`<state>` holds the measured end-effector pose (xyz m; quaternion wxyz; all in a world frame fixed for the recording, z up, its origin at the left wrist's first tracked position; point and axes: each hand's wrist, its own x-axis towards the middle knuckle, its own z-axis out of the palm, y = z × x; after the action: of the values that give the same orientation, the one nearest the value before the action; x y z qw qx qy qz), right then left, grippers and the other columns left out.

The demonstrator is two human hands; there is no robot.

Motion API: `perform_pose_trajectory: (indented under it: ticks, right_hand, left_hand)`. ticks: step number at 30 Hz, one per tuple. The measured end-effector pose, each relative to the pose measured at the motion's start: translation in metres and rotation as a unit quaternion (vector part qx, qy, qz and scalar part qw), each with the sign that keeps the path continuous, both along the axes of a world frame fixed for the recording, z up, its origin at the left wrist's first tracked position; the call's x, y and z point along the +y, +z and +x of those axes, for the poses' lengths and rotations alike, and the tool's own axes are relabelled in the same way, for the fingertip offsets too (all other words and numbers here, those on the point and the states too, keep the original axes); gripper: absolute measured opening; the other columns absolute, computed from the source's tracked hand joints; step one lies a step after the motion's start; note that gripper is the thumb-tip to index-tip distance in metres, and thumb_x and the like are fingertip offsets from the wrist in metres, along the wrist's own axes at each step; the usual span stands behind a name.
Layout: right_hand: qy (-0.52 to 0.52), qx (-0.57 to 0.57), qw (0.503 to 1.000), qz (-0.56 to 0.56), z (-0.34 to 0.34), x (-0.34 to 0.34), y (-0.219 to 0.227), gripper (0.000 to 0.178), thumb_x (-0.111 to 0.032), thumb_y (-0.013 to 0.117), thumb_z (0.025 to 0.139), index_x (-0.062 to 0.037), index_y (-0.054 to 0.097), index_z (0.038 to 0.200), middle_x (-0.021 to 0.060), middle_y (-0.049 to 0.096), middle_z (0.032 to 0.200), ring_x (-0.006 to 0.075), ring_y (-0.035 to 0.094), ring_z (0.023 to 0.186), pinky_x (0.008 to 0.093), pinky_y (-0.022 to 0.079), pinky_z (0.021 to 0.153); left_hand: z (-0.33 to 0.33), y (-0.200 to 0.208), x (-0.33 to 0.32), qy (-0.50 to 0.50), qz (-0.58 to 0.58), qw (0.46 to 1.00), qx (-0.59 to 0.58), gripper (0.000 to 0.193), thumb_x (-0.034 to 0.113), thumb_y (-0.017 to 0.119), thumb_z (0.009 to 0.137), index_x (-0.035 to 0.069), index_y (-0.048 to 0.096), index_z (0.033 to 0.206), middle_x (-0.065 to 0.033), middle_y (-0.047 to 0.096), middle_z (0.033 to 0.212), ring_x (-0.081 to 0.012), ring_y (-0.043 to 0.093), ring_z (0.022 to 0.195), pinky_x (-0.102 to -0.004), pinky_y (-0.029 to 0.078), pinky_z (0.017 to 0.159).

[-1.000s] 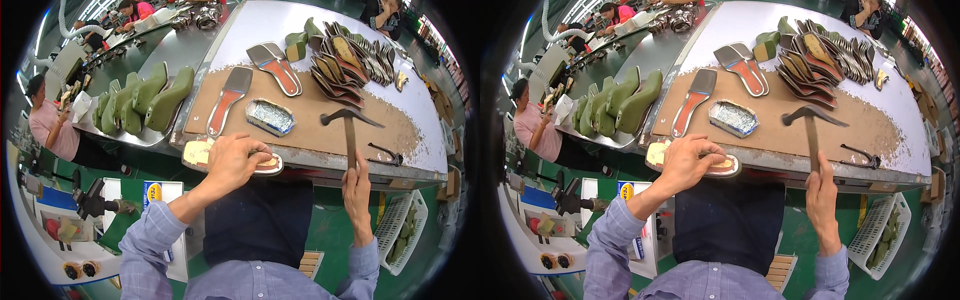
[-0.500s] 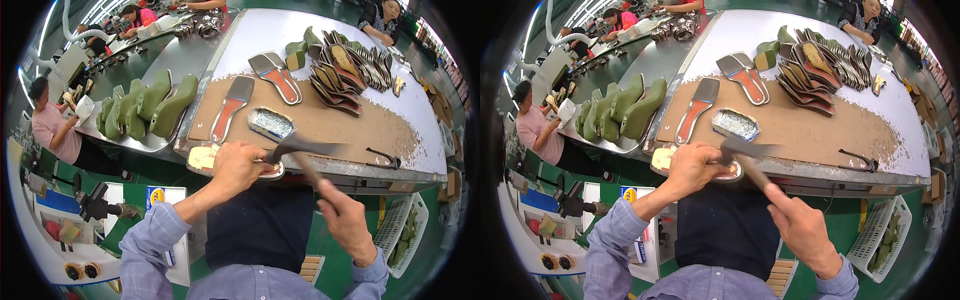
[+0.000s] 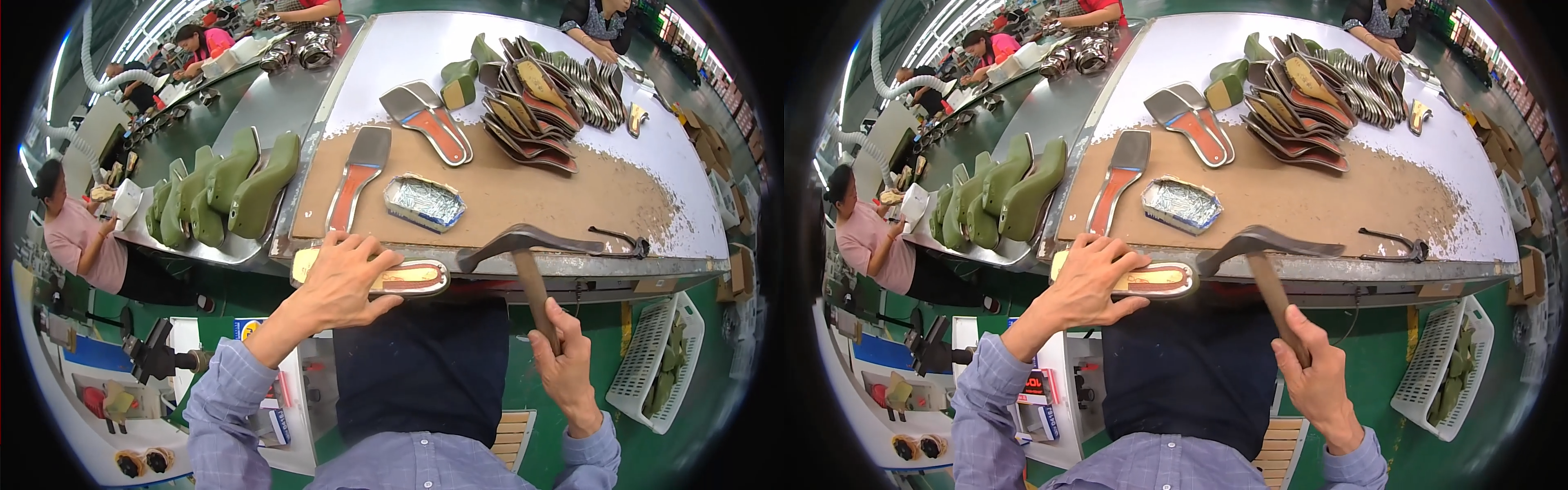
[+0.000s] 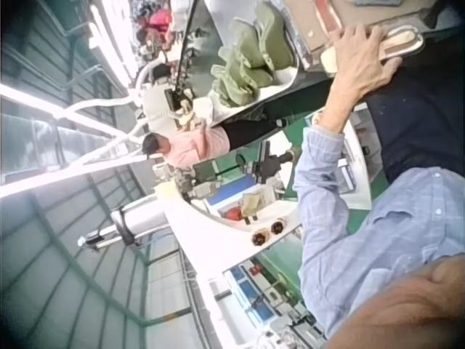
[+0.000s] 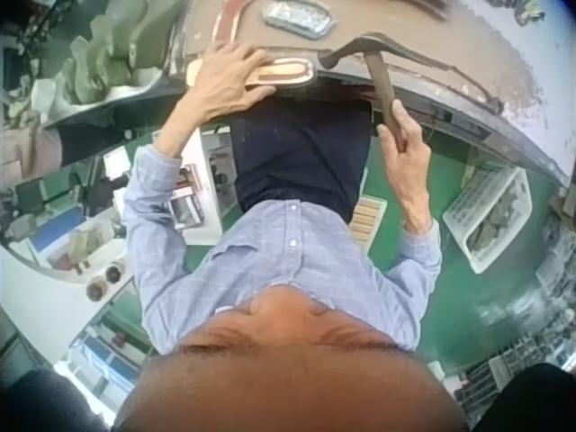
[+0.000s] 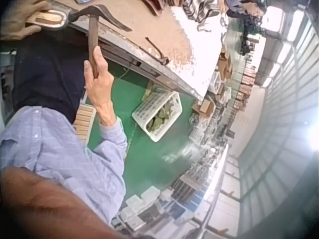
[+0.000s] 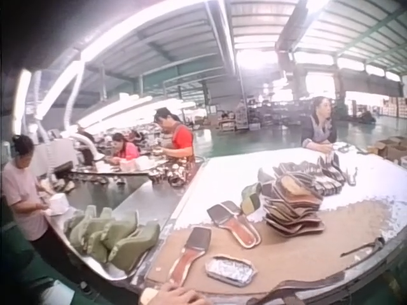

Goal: Hammering shoe soles onto green shoe lasts at a workstation.

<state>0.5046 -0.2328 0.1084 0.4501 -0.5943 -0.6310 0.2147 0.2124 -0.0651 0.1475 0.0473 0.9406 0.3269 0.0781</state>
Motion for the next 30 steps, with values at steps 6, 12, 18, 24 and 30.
perform_pose_trajectory:
  ticks: [6,12,18,24,30]
  right_hand:
    - [-0.030,0.169,0.966,0.192,0.002,-0.009,0.043,0.040,-0.009,0.069,0.087,-0.0011,0.053,0.123,0.0104,0.064,0.093,0.0186,0.065,0.078,0.0275,0.052,0.066]
    - [0.046,-0.107,0.993,-0.037,-0.025,0.017,0.037,0.033,-0.005,0.069,0.083,0.0015,0.062,0.115,0.0168,0.068,0.099,0.0247,0.068,0.087,0.0339,0.054,0.076]
    - [-0.061,-0.178,0.961,0.205,-0.009,0.004,0.050,0.051,-0.004,0.066,0.086,-0.0040,0.047,0.133,0.0137,0.066,0.091,0.0259,0.066,0.083,0.0302,0.052,0.075]
    - [0.029,-0.085,0.996,0.013,-0.036,0.022,0.028,0.039,0.000,0.069,0.082,-0.0053,0.061,0.120,0.0153,0.069,0.090,0.0194,0.068,0.073,0.0291,0.053,0.065]
    - [0.064,-0.108,0.992,0.021,-0.032,0.019,0.019,0.041,-0.003,0.068,0.085,-0.0067,0.057,0.125,0.0172,0.066,0.085,0.0249,0.066,0.068,0.0316,0.051,0.060]
  left_hand:
    - [-0.003,-0.006,-0.002,0.000,0.004,1.000,-0.019,0.046,0.039,0.073,0.075,0.011,0.059,0.109,-0.0091,0.058,0.098,-0.0261,0.056,0.096,-0.0411,0.036,0.089]
    - [-0.002,-0.006,-0.004,-0.004,0.026,1.000,0.005,0.045,0.041,0.072,0.076,0.010,0.058,0.106,-0.0098,0.056,0.095,-0.0262,0.055,0.093,-0.0414,0.037,0.084]
    - [-0.003,-0.007,-0.002,-0.016,0.015,1.000,-0.006,0.046,0.042,0.071,0.077,0.010,0.057,0.107,-0.0102,0.056,0.095,-0.0269,0.056,0.094,-0.0412,0.037,0.082]
    - [-0.003,-0.008,0.000,-0.015,0.020,1.000,0.003,0.046,0.042,0.071,0.077,0.009,0.057,0.106,-0.0105,0.057,0.097,-0.0271,0.056,0.096,-0.0417,0.038,0.083]
    - [0.001,-0.006,0.001,-0.031,0.016,0.999,0.001,0.047,0.042,0.070,0.077,0.008,0.057,0.107,-0.0103,0.057,0.098,-0.0271,0.056,0.096,-0.0414,0.038,0.083]
